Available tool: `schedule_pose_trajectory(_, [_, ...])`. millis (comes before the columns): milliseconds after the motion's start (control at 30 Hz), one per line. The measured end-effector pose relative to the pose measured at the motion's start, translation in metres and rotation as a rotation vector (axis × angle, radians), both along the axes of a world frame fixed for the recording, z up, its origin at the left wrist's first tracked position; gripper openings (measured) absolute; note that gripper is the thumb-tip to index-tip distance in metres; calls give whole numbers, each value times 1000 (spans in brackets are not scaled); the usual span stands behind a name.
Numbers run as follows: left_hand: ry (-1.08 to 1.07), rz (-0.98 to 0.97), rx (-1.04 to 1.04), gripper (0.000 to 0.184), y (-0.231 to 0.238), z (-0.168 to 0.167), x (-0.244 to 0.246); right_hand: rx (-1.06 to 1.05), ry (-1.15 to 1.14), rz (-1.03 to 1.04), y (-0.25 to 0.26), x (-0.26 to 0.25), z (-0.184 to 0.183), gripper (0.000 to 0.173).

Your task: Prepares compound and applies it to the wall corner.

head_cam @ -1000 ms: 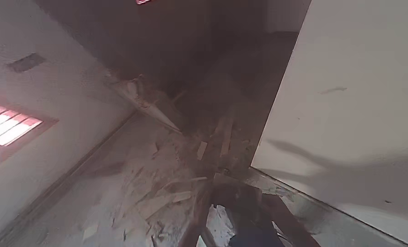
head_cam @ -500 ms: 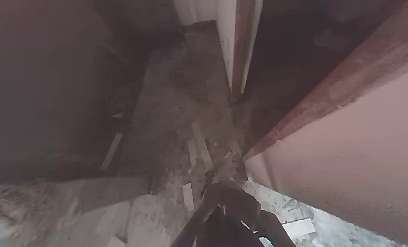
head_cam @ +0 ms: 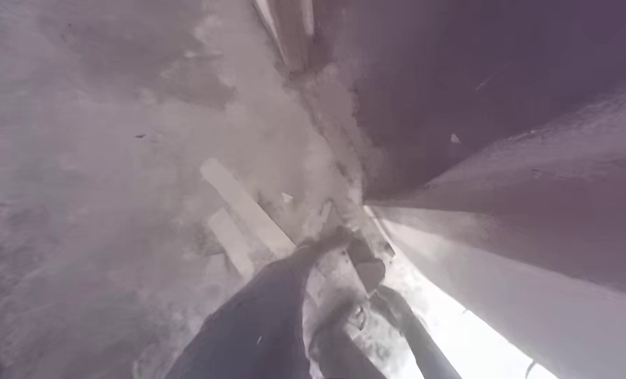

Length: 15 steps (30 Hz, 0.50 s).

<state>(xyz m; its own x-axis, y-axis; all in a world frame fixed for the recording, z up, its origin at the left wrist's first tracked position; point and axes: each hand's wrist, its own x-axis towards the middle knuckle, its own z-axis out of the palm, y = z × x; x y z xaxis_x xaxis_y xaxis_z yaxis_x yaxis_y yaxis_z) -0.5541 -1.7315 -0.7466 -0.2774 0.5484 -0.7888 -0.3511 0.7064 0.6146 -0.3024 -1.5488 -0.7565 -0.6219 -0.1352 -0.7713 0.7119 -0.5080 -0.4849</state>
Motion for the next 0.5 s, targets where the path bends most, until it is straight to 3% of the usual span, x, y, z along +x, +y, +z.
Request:
schedule_pose_trajectory(33, [-4, 14, -15, 45, 13, -33, -3, 96, -215, -79, -2, 3, -46, 31])
schedule_pose_trajectory(100, [21, -15, 30, 41, 31, -95, -2, 196, -421, -181, -3, -2, -101, 28])
schedule_pose_trajectory(167, [77, -122, 103, 40, 44, -152, -3, 200, -413, -253, 3, -3, -141, 27])
schedule_pose_trajectory(267, [220, -422, 78, 41, 63, -192, -15, 162, -353, -332, 15, -1, -177, 28])
schedule_pose_trajectory(333, [515, -346, 177, 46, 66, -231, -17, 171, -302, -362, 24, -3, -198, 28])
schedule_pose_trajectory(433, [550, -383, -124, 53, 91, -197, -23, 194, -225, -385, 23, 3, -222, 31])
schedule_pose_trajectory(500, [557, -334, -87, 50, 94, -187, -17, 236, -116, -419, 26, 9, -232, 32])
